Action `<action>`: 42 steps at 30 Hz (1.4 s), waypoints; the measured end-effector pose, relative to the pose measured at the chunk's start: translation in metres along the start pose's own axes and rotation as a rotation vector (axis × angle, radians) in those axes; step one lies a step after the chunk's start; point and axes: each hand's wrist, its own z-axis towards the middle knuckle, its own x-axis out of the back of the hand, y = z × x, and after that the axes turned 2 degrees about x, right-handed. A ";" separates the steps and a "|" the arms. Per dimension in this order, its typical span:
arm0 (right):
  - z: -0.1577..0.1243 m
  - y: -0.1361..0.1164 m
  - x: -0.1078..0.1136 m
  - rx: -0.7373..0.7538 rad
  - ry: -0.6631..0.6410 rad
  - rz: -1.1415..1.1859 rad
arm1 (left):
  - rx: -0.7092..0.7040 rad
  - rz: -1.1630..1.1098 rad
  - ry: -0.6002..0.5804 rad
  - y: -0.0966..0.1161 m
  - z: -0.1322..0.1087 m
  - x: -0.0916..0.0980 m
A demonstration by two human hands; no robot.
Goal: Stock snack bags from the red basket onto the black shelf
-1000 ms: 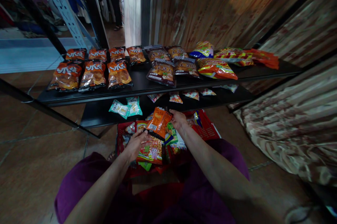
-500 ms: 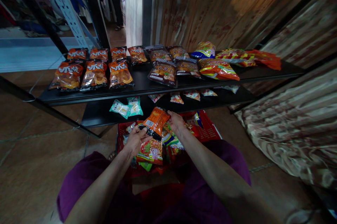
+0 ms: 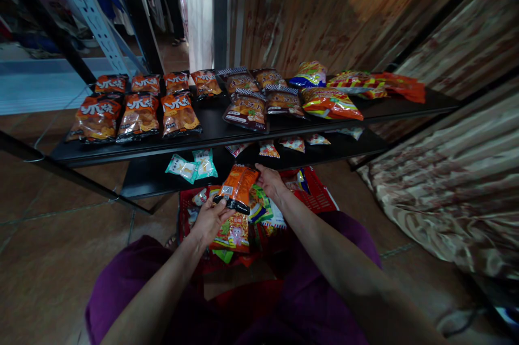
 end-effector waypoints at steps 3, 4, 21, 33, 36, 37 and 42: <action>-0.006 0.004 0.002 -0.077 -0.077 -0.002 | -0.037 -0.033 -0.027 -0.004 -0.001 0.000; -0.008 0.005 0.002 -0.091 -0.085 0.006 | -0.039 -0.031 -0.045 -0.005 -0.001 0.000; -0.040 0.007 0.002 -0.079 -0.486 0.044 | -0.069 -0.042 -0.084 -0.004 -0.001 -0.001; -0.046 0.011 0.004 -0.001 -0.457 0.003 | 0.057 0.034 -0.124 0.002 -0.007 -0.007; -0.046 0.012 0.005 0.007 -0.481 0.019 | 0.099 0.078 -0.115 0.004 -0.008 -0.008; -0.046 0.012 0.005 0.008 -0.486 0.022 | 0.095 0.094 -0.096 0.005 -0.008 -0.008; -0.050 0.014 0.003 -0.013 -0.524 -0.005 | 0.019 0.156 -0.101 0.005 -0.008 -0.010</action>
